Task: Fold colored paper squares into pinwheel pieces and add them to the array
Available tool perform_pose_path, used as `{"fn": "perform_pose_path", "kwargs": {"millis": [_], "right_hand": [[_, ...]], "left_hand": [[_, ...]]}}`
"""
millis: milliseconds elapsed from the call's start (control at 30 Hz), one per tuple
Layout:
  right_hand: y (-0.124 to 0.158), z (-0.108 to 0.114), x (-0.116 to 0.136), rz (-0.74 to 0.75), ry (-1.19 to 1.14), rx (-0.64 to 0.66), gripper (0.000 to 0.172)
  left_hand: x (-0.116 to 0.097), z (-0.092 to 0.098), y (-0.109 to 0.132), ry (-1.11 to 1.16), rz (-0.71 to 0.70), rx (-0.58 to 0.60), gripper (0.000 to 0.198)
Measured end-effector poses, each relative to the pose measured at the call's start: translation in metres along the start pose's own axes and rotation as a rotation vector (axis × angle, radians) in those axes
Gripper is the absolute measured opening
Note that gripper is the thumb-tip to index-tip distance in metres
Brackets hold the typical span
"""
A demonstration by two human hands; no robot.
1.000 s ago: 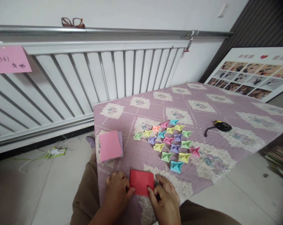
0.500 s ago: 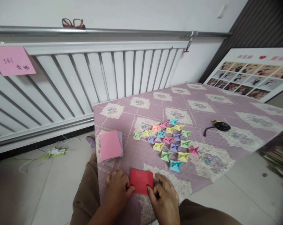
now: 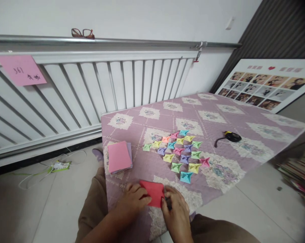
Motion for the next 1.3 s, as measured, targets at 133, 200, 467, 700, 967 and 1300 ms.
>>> {"fn": "perform_pose_path", "kwargs": {"millis": [133,200,467,700,967,1300], "right_hand": [[0.004,0.011,0.019,0.113,0.005,-0.043,0.022],[0.013,0.007,0.037,0.218,0.029,-0.016,0.029],[0.051,-0.021,0.051,0.432,0.159,0.118,0.048],[0.046,0.004,0.021,0.381,0.205,0.089,0.035],[0.009,-0.012,0.062,0.242,0.028,0.201,0.028],[-0.004,-0.03,0.059,0.247,0.0,0.223,0.024]], "left_hand": [[-0.01,0.001,-0.002,-0.074,-0.07,0.031,0.024],[-0.012,0.001,-0.003,-0.102,-0.072,0.032,0.021],[-0.002,0.008,0.02,-0.095,-0.089,0.022,0.028],[0.015,0.013,0.034,-0.072,-0.025,0.027,0.034],[0.016,0.01,0.034,-0.037,0.01,0.043,0.037],[0.023,0.015,0.025,0.069,0.084,0.001,0.047]]}}
Point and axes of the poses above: each hand's wrist, its own y-axis away from the middle knuckle, its own z-axis out of the back of the hand, x = y × z, the point moved 9 cm from there along -y, towards the middle knuckle, and after that the axes turned 2 degrees about y, right-handed, at the moved point
